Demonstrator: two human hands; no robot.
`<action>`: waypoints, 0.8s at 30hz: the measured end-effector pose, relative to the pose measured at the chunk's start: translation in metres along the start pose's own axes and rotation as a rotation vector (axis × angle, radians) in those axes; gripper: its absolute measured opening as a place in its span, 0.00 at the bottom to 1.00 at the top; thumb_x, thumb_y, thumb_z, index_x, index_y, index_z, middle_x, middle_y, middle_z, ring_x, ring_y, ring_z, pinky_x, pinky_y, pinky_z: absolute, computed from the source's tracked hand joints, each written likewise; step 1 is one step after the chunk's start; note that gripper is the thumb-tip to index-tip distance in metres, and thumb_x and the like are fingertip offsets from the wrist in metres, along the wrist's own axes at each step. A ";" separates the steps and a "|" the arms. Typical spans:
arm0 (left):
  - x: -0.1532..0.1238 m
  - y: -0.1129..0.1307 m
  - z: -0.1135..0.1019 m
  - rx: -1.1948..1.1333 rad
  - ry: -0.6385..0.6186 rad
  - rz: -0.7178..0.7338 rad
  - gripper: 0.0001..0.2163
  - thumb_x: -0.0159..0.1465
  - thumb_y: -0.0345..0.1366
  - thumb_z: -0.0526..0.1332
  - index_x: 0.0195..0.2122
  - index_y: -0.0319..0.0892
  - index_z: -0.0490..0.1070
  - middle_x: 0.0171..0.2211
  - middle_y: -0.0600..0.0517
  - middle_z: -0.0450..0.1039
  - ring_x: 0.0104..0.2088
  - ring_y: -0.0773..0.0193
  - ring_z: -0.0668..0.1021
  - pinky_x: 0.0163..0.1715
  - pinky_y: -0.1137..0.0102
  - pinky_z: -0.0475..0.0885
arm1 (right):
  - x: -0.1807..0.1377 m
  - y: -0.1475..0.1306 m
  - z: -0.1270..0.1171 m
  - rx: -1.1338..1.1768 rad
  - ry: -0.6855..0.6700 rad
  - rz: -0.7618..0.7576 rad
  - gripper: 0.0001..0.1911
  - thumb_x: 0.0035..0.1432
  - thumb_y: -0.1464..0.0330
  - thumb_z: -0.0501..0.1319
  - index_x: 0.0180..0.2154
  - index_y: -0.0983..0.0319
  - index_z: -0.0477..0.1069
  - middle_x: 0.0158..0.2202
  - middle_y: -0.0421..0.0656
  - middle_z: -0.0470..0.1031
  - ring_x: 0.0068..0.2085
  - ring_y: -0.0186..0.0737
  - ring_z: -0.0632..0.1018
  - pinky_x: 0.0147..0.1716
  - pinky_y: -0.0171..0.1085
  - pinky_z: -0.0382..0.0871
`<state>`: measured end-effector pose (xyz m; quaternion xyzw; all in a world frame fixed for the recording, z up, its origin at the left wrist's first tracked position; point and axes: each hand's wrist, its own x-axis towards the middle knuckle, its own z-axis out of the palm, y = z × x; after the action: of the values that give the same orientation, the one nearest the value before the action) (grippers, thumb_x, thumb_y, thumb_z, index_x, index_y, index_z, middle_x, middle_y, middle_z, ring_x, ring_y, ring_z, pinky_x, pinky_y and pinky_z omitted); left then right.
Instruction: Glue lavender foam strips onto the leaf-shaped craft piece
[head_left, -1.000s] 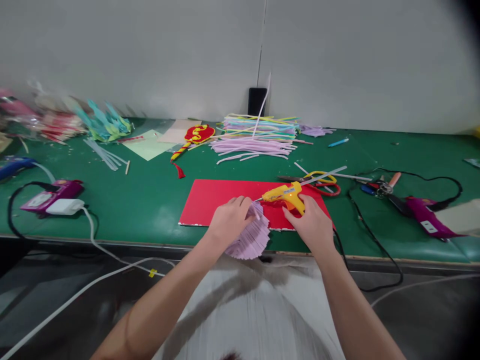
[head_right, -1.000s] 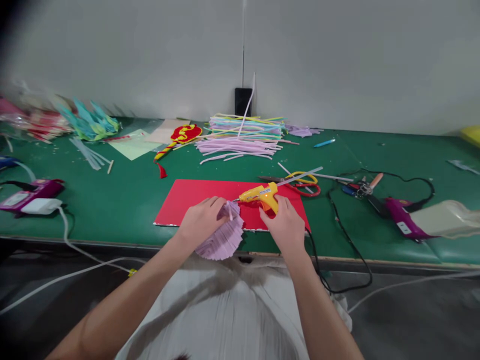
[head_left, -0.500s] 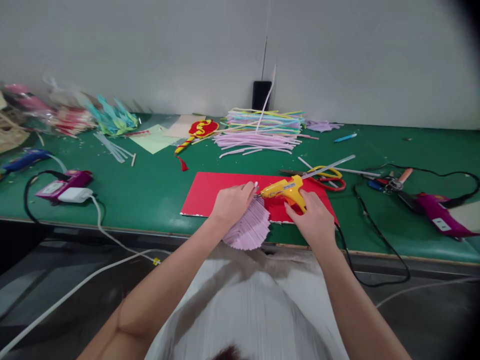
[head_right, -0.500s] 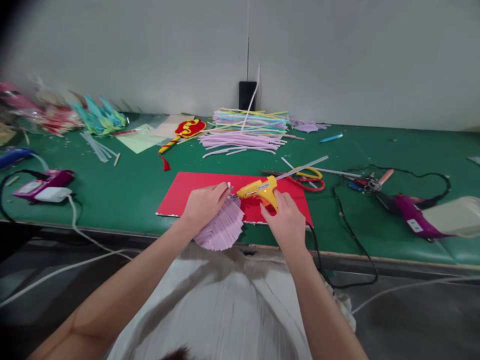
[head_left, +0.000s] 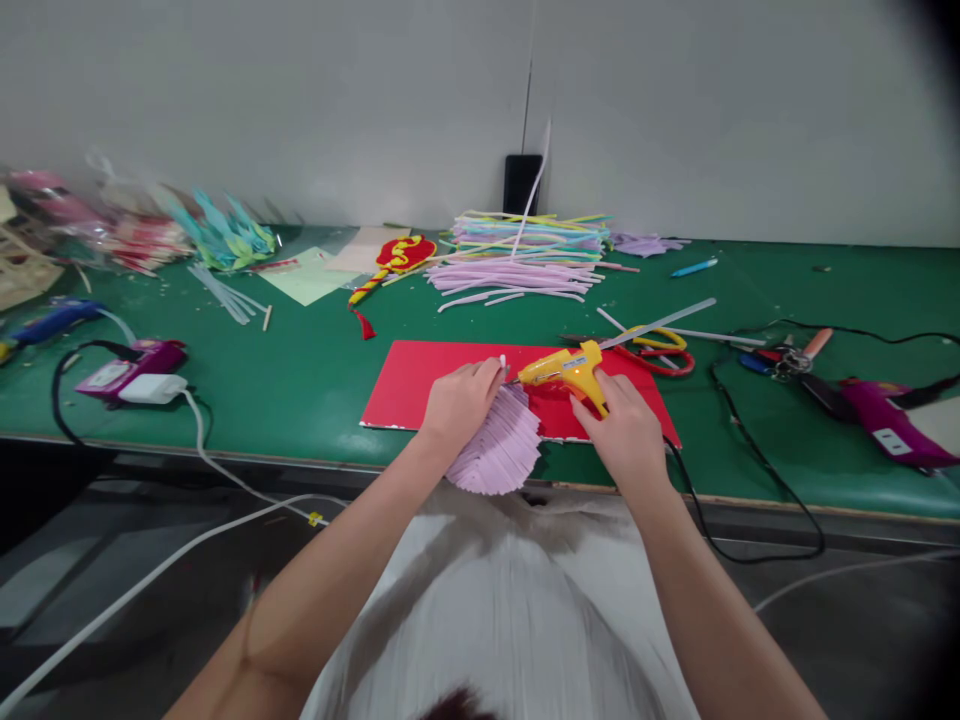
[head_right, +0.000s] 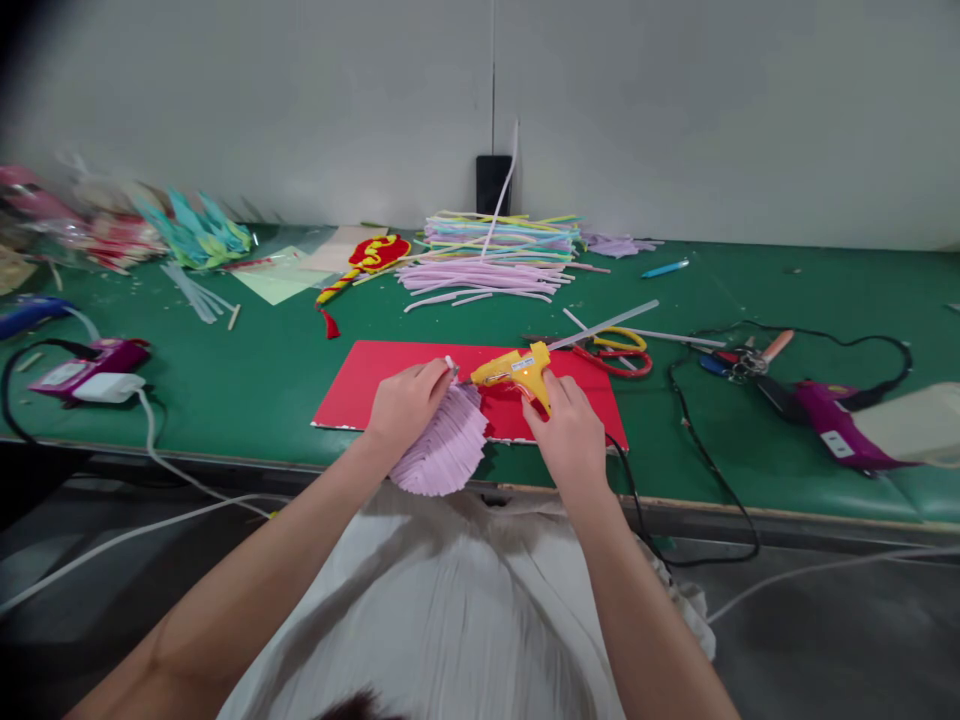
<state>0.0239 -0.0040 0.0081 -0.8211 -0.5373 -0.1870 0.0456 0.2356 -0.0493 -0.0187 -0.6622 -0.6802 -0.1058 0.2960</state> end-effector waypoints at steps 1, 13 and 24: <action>0.000 0.000 0.000 0.003 0.000 0.002 0.15 0.70 0.40 0.45 0.42 0.42 0.70 0.35 0.47 0.77 0.36 0.62 0.78 0.30 0.72 0.65 | 0.000 0.000 0.000 0.008 -0.003 -0.002 0.22 0.61 0.60 0.51 0.52 0.66 0.67 0.40 0.52 0.73 0.43 0.49 0.74 0.39 0.43 0.71; 0.000 0.001 -0.002 0.022 -0.015 -0.019 0.15 0.70 0.40 0.46 0.43 0.43 0.70 0.34 0.48 0.78 0.36 0.63 0.78 0.29 0.73 0.64 | -0.001 0.001 0.001 0.040 -0.018 -0.007 0.23 0.63 0.60 0.50 0.53 0.65 0.66 0.41 0.53 0.73 0.44 0.50 0.74 0.40 0.44 0.71; -0.001 0.001 -0.001 0.001 0.012 -0.025 0.15 0.70 0.40 0.45 0.42 0.43 0.70 0.33 0.48 0.77 0.36 0.61 0.78 0.27 0.72 0.63 | -0.001 0.002 0.002 0.042 -0.016 -0.016 0.23 0.64 0.60 0.49 0.53 0.66 0.66 0.42 0.53 0.73 0.44 0.50 0.74 0.41 0.44 0.71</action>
<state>0.0245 -0.0051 0.0085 -0.8131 -0.5475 -0.1922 0.0469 0.2374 -0.0492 -0.0215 -0.6511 -0.6900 -0.0883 0.3036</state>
